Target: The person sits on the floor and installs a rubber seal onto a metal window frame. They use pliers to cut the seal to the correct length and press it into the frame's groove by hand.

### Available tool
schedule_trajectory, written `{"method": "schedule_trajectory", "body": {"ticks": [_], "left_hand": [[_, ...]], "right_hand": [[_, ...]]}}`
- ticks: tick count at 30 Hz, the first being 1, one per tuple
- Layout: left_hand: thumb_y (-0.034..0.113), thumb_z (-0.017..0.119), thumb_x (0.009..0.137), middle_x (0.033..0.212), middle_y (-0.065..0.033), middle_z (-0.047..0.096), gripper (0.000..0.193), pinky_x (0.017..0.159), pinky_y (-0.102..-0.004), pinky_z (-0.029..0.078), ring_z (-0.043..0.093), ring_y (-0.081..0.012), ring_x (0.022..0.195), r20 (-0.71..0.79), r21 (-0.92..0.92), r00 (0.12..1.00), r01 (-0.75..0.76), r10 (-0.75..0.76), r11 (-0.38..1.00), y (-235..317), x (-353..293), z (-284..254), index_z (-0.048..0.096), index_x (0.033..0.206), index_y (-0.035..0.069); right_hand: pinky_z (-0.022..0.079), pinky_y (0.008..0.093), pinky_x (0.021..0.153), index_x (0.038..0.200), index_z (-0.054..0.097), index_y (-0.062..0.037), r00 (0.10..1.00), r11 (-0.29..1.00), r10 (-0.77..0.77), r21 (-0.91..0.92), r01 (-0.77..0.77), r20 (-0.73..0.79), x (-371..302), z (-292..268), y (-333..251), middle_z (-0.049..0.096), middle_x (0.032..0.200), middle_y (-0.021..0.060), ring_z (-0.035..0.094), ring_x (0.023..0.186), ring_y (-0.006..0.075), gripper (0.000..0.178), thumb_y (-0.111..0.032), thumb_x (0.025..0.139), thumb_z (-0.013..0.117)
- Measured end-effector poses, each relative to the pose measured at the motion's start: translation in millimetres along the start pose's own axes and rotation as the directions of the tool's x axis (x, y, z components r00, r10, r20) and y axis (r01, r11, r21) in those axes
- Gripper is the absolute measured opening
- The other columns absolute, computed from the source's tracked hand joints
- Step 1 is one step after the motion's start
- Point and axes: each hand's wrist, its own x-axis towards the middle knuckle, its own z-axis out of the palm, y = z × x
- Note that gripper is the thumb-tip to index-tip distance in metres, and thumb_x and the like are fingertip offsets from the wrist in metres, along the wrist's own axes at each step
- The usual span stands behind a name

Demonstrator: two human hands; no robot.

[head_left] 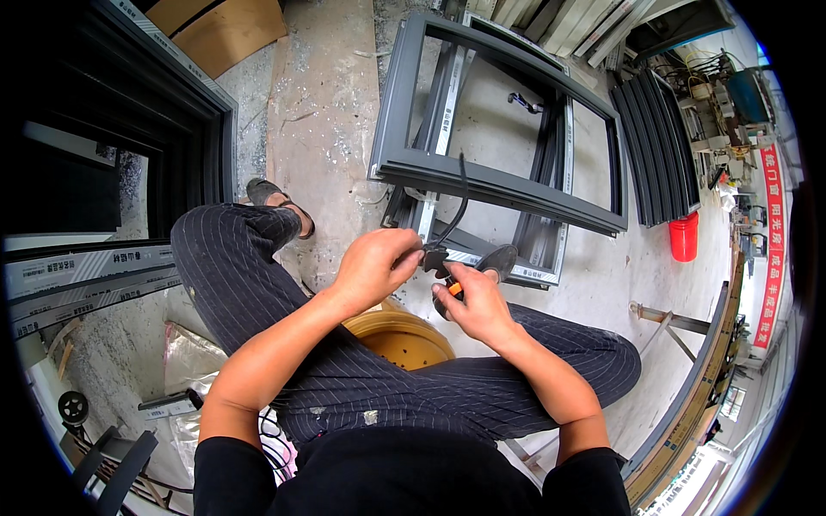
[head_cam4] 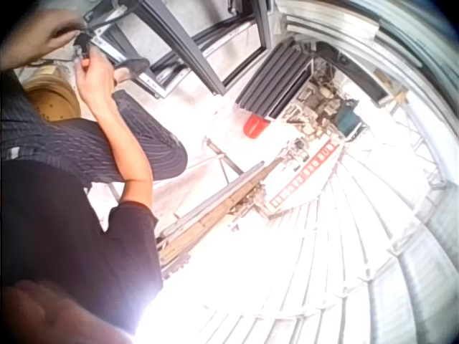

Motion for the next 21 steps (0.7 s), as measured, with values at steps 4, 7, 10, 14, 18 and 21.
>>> {"method": "schedule_trajectory", "body": {"ticks": [4,7,10,14,18,21], "left_hand": [[0.014,0.062,0.082,0.073,-0.0137,0.060,0.009,0.063,-0.0439,0.045,0.058,-0.0350,0.073,0.020,-0.034,0.999,0.049,-0.048,0.998,0.3,0.0,-1.2,0.060,0.084,0.005],[0.015,0.061,0.083,0.073,-0.0134,0.061,0.010,0.062,-0.0426,0.045,0.058,-0.0340,0.070,0.042,0.031,0.997,0.067,-0.069,0.997,-7.3,-0.4,4.0,0.061,0.086,0.005],[0.016,0.061,0.087,0.072,-0.0096,0.062,0.012,0.060,-0.0363,0.046,0.060,-0.0239,0.066,0.159,-0.110,0.947,0.299,-0.280,0.948,-13.9,1.8,4.7,0.061,0.088,0.003],[0.017,0.061,0.092,0.076,-0.0010,0.060,0.017,0.061,-0.0224,0.043,0.052,-0.0069,0.067,0.185,-0.427,0.920,0.391,-0.344,0.815,-37.0,0.4,-8.1,0.061,0.094,0.000],[0.020,0.061,0.094,0.078,-0.0019,0.061,0.020,0.062,-0.0214,0.043,0.053,-0.0072,0.067,0.293,-0.616,0.865,0.496,-0.406,0.612,-32.7,5.7,-9.3,0.061,0.100,0.001],[0.022,0.062,0.094,0.079,-0.0023,0.062,0.025,0.063,-0.0213,0.044,0.053,-0.0073,0.068,0.329,-0.640,0.838,0.537,-0.436,0.549,-40.0,5.1,-11.0,0.061,0.107,0.001]], "right_hand": [[0.047,0.0415,0.067,0.095,0.059,-0.0005,0.995,0.983,-0.066,-0.178,0.053,-0.069,2.1,4.5,7.8,0.065,0.080,0.0134,0.061,0.072,0.0326,0.021,-0.017,0.084,0.064],[0.048,0.0448,0.064,0.090,0.059,-0.0014,0.982,0.931,-0.143,-0.353,0.091,-0.125,6.1,10.6,22.9,0.065,0.078,0.0141,0.062,0.073,0.0345,0.018,-0.016,0.081,0.064],[0.049,0.0452,0.065,0.089,0.058,-0.0012,0.997,0.906,0.010,-0.421,-0.040,-0.072,8.1,13.7,38.3,0.064,0.079,0.0162,0.063,0.075,0.0360,0.019,-0.016,0.080,0.065],[0.050,0.0462,0.071,0.090,0.060,-0.0023,0.989,0.966,0.103,-0.247,-0.074,0.108,2.1,-0.2,40.8,0.066,0.083,0.0179,0.065,0.077,0.0356,0.024,-0.024,0.081,0.064],[0.050,0.0448,0.077,0.104,0.064,-0.0053,0.884,0.994,-0.021,0.101,-0.029,0.467,-17.3,31.8,37.4,0.065,0.090,0.0212,0.064,0.085,0.0357,0.035,-0.033,0.082,0.066],[0.050,0.0440,0.079,0.116,0.063,-0.0077,0.786,0.986,-0.164,0.079,0.147,0.596,-36.3,69.2,33.5,0.062,0.092,0.0214,0.062,0.088,0.0361,0.046,-0.036,0.080,0.068]]}}
